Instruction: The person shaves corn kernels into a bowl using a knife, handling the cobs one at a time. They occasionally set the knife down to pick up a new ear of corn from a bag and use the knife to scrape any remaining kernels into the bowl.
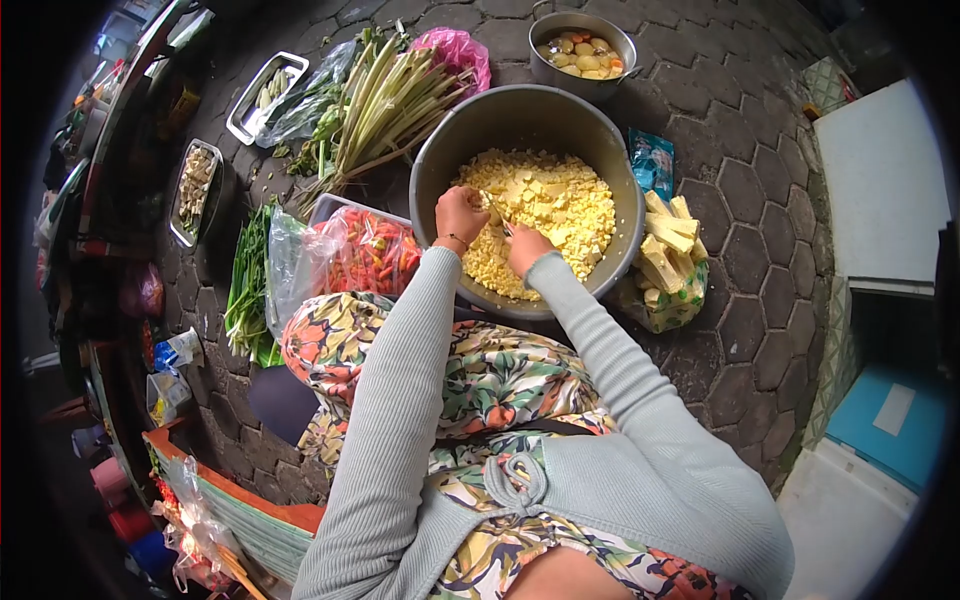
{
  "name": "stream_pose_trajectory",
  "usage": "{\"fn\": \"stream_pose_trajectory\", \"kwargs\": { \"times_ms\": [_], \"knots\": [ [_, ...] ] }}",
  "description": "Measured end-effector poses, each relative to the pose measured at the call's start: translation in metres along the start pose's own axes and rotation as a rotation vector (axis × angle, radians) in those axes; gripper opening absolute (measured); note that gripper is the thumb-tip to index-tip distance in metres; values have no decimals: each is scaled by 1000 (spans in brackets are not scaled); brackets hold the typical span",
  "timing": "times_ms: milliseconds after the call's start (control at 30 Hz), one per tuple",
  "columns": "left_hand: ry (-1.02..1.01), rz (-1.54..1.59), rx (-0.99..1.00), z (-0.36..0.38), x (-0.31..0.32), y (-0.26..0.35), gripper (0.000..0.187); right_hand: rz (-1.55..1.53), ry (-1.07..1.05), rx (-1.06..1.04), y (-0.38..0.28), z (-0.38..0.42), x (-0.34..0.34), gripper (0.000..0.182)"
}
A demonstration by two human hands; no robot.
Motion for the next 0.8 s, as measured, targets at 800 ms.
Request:
{"fn": "stream_pose_trajectory", "kwargs": {
  "times_ms": [800],
  "knots": [
    [36,-30,40,5,-3,18,34,-22,57,76,-2,-1,-5,26]
  ]
}}
Point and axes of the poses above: each hand's wrist, its own z-axis away from the middle knuckle, its own x-axis out of the palm, y = z × x, the point moved 6 cm from there along -z, towards the middle knuckle, and after that the axes turned 5 degrees about x, right-handed, at the moved point
